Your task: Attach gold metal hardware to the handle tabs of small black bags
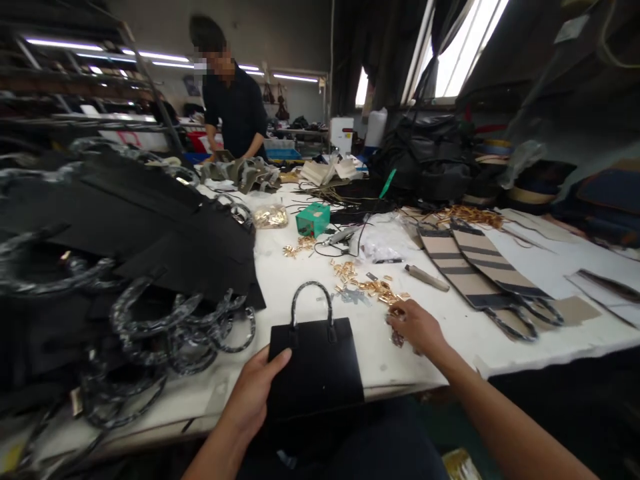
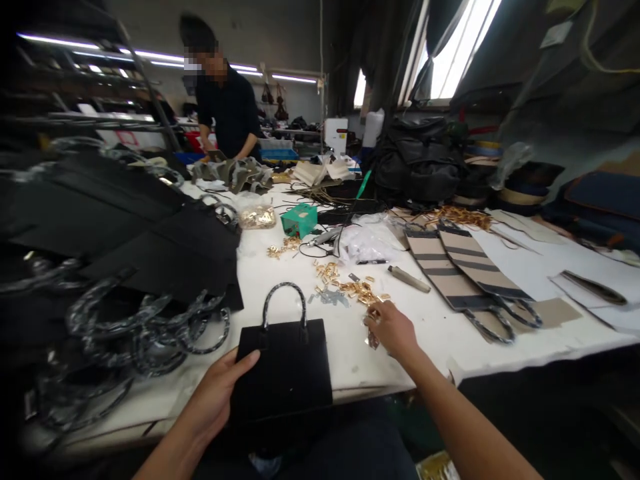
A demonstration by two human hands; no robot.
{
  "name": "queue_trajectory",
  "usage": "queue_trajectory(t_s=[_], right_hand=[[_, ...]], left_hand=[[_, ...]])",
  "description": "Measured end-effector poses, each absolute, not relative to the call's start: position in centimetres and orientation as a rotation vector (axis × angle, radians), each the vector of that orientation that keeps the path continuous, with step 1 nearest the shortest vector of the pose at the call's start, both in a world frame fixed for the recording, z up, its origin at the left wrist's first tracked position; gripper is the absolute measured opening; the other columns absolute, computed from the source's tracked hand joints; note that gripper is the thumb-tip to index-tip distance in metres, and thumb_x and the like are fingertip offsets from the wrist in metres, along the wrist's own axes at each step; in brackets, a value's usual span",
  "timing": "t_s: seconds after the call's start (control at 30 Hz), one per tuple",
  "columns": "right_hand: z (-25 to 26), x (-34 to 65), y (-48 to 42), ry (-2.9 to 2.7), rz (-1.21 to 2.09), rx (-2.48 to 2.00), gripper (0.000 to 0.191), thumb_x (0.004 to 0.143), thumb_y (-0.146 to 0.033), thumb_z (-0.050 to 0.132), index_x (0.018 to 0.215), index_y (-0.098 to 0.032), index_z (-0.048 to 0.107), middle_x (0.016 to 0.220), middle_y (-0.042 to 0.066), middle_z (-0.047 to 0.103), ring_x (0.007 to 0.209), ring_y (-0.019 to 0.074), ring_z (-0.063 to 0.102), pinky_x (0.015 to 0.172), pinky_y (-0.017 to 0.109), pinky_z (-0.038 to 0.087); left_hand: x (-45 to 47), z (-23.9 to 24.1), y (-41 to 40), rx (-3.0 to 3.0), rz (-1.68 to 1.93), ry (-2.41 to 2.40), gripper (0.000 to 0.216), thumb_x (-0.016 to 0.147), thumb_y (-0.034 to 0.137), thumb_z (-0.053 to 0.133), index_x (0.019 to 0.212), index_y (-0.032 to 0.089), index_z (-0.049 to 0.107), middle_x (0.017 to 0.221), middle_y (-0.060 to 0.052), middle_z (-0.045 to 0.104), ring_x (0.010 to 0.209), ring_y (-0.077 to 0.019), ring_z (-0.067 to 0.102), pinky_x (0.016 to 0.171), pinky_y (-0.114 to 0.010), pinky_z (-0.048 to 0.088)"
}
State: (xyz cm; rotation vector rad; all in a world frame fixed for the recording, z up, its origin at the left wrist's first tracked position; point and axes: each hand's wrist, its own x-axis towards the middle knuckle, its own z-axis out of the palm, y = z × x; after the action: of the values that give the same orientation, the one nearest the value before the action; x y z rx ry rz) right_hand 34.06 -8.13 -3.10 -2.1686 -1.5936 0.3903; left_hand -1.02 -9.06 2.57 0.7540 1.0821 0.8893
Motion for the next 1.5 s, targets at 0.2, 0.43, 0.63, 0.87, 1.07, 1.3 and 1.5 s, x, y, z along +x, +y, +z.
queue_trajectory(t_s=[0.2,0.43,0.63,0.87,1.07,1.3,1.5], right_hand=[[-2.9,35.2,-7.0,-1.760,0.281,-2.233,0.026,0.088,-0.041,0.051,0.086,-0.025,0.072,0.090,0.005,0.072,0.075,0.0206,0.063,0.061,0.029,0.037],[-0.2,28.9,-8.9,-1.266,0.468,-1.778,0.042,0.085,-0.056,0.055,0.099,-0.021,0.074,0.088,0.006,0.072,0.075,0.0205,0.063,0.067,0.031,0.047],[0.0,20.0,-10.3,-1.143,0.948,-1.519,0.046,0.082,-0.060,0.059,0.095,-0.018,0.074,0.064,0.002,0.063,0.063,0.0193,0.058,0.058,0.029,0.045],[-1.3,20.9,-11.2,-1.067,0.879,-1.447,0.035,0.081,-0.055,0.065,0.090,-0.023,0.076,0.123,0.007,0.065,0.110,0.0265,0.060,0.085,0.034,0.049],[-0.2,20.8,-14.5,-0.884,1.131,-1.293,0.037,0.078,-0.053,0.070,0.094,-0.021,0.077,0.109,0.007,0.073,0.102,0.0259,0.064,0.086,0.035,0.049],[5.9,21.3,-15.6,-0.602,0.821,-1.002,0.029,0.072,-0.041,0.081,0.092,-0.020,0.078,0.089,0.001,0.076,0.093,0.0213,0.066,0.094,0.038,0.047],[12.7,22.4,-15.8,-0.315,0.854,-0.503,0.017,0.084,-0.031,0.071,0.098,-0.021,0.074,0.104,-0.002,0.075,0.108,0.0137,0.064,0.104,0.031,0.046]], left_hand=[[-0.9,1.9,-9.4,0.894,1.056,1.054,0.042,0.078,0.031,0.073,0.116,0.015,0.065,0.113,-0.010,0.073,0.104,-0.0280,0.068,0.096,-0.041,0.050],[-2.1,0.8,-8.8,0.887,1.026,1.023,0.035,0.077,0.023,0.070,0.110,0.012,0.065,0.105,-0.011,0.074,0.100,-0.0283,0.069,0.091,-0.041,0.051],[-2.6,0.2,-8.2,0.855,1.028,1.012,0.033,0.075,0.021,0.072,0.107,0.015,0.066,0.106,-0.010,0.074,0.098,-0.0265,0.069,0.090,-0.039,0.051],[-2.0,1.3,-7.9,0.813,1.006,1.021,0.037,0.071,0.023,0.077,0.105,0.013,0.066,0.101,-0.010,0.074,0.093,-0.0259,0.069,0.090,-0.041,0.051],[-0.2,5.1,-7.9,0.921,1.020,0.941,0.038,0.075,0.028,0.076,0.109,0.015,0.063,0.102,-0.008,0.071,0.094,-0.0229,0.067,0.093,-0.040,0.049],[-2.0,6.9,-16.7,1.229,1.658,1.207,0.014,0.085,0.032,0.068,0.095,0.023,0.064,0.076,0.004,0.058,0.068,-0.0100,0.052,0.068,-0.021,0.044],[-0.9,0.3,-24.1,1.017,0.416,0.608,0.055,0.085,0.061,0.058,0.120,0.020,0.067,0.113,-0.017,0.070,0.089,-0.0264,0.068,0.063,-0.031,0.049]])
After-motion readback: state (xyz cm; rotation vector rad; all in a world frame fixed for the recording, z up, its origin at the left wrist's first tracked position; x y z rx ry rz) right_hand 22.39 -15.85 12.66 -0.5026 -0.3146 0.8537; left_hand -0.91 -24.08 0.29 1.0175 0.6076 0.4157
